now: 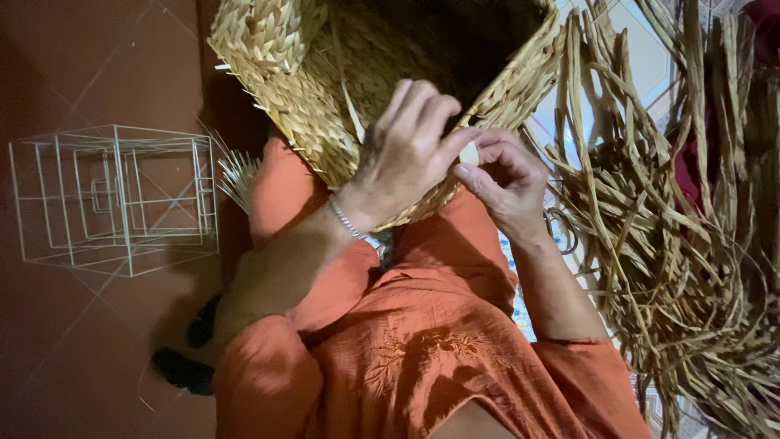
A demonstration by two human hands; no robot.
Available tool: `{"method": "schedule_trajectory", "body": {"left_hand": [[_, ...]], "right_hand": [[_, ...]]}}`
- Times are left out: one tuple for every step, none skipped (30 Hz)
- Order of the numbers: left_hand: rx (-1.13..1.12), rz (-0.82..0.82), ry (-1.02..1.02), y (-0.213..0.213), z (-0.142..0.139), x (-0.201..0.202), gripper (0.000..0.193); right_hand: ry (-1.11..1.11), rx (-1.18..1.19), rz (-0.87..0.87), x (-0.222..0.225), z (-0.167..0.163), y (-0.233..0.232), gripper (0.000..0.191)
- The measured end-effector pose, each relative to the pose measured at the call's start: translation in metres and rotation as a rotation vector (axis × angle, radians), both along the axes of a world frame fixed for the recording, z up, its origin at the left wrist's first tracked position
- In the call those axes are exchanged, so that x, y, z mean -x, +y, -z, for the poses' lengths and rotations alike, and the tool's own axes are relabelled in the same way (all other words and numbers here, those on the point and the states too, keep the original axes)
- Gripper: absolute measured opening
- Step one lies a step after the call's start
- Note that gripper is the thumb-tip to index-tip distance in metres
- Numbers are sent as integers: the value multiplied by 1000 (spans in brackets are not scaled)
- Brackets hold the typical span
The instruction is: The person weaves a rectangular basket by hand, interlacing dried palm leaves along the rim. They repeatedly tuck and pull strands to secure the weave, occasionally adjusting the basket's position on their lap.
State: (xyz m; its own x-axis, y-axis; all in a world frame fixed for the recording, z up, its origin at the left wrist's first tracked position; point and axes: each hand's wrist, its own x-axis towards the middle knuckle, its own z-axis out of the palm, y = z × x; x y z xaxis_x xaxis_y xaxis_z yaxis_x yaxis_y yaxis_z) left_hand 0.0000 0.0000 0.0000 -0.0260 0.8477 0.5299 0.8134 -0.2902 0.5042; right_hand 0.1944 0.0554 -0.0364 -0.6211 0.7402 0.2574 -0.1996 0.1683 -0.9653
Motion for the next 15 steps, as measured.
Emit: {"method": "schedule_trajectory", "body": {"left_hand": [[-30, -25, 39, 1, -6, -3, 29], [-60, -50, 77, 2, -12, -6, 27], [-89, -75, 115, 3, -17, -10, 25], [-80, -98, 149, 4, -20, -14, 24], [-71, -119, 185, 5, -23, -17, 23], [-58, -140, 220, 6, -23, -19, 22], [-62, -140, 234, 5, -21, -20, 21], [-66, -140, 248, 5, -18, -21, 20], [-71, -141, 263, 5, -14, -22, 19], [-76, -148, 245, 5, -8, -22, 17], [-83, -155, 228, 6, -2, -22, 16], [-93, -163, 210, 8, 3, -21, 14], [-53, -127, 157, 14, 8, -18, 13], [-9, -88, 104, 21, 13, -14, 15], [33, -49, 51, 24, 16, -12, 19]], "right_hand": [[-42, 89, 23, -1, 3, -2, 12], [-84, 178, 45, -2, 4, -4, 11], [-126, 267, 67, -3, 5, -3, 11], [-197, 201, 66, -5, 4, -1, 13], [-267, 136, 68, -7, 1, 3, 16], [-338, 74, 68, -8, -2, 4, 21], [-292, -39, 55, -8, -4, 4, 21], [-247, -152, 42, -7, -8, 4, 21], [-201, -265, 26, -8, -11, 5, 21], [-190, -222, -22, -10, -14, 4, 23], [-178, -180, -70, -13, -17, 2, 24], [-165, -142, -119, -15, -20, 0, 26], [-169, -183, -130, -16, -20, 0, 24], [-175, -221, -140, -18, -20, -2, 22], [-180, -260, -150, -22, -20, -3, 20]]}}
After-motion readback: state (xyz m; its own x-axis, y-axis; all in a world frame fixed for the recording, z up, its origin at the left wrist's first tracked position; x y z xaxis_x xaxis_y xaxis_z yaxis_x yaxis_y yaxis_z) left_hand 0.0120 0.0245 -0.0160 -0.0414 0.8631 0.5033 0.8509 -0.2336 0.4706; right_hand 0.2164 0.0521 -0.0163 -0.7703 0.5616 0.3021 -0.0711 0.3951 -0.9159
